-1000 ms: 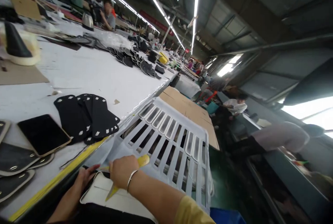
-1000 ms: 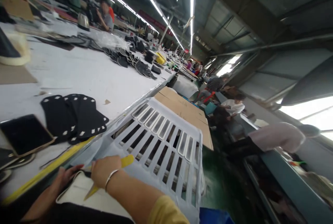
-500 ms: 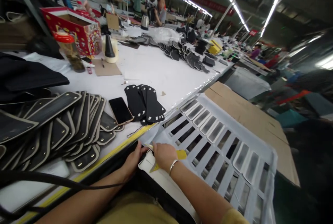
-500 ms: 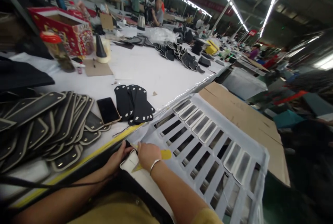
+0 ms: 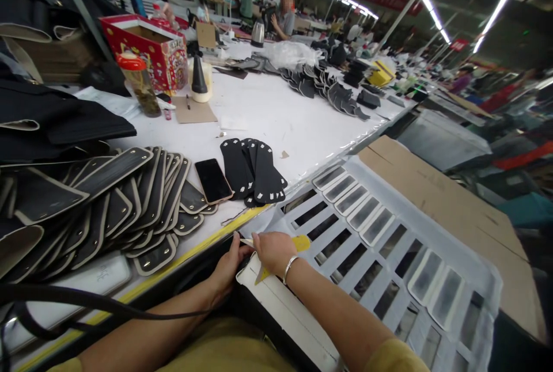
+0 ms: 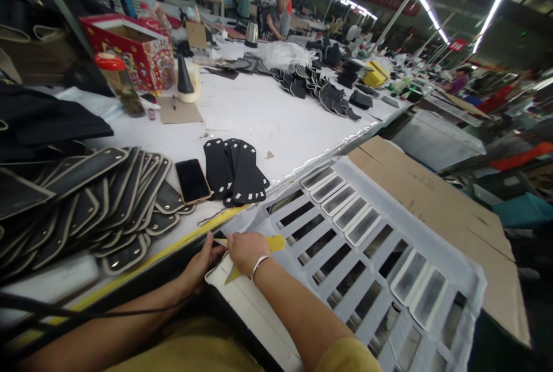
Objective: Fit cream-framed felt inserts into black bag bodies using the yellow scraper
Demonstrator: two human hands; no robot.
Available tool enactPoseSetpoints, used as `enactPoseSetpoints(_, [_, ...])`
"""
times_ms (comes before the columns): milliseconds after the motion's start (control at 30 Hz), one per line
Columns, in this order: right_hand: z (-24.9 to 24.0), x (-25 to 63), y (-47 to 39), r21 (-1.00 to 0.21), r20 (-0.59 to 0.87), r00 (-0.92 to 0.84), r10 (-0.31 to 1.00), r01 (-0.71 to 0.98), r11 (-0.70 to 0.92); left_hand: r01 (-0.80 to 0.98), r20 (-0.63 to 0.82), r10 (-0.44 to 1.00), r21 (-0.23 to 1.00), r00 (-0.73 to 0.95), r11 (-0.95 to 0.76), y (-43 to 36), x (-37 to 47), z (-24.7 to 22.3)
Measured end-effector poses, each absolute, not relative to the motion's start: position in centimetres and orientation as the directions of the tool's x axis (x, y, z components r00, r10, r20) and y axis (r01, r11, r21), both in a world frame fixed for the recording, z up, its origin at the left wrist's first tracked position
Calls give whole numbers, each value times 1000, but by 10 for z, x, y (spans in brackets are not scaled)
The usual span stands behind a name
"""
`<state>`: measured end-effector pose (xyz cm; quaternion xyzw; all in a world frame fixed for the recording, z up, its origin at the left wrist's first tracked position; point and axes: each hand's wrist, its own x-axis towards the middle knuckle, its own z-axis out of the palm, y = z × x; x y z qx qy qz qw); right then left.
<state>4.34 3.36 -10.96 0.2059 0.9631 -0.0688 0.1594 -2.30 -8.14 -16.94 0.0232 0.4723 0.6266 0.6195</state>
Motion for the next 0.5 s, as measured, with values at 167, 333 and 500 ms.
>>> enactPoseSetpoints(167, [-105, 38, 38, -88, -357, -900, 251, 300, 950, -833, -582, 767, 540, -270, 118, -79, -20, -166])
enactPoseSetpoints(333, [-104, 35, 44, -110, -366, -919, 149, 202, 973, -866, -592, 749, 497, -298, 49, -79, -17, -161])
enactPoseSetpoints(500, [-104, 35, 47, -147, -358, -932, 47, 106, 983, -802, -570, 713, 597, -409, 17, -84, -12, -169])
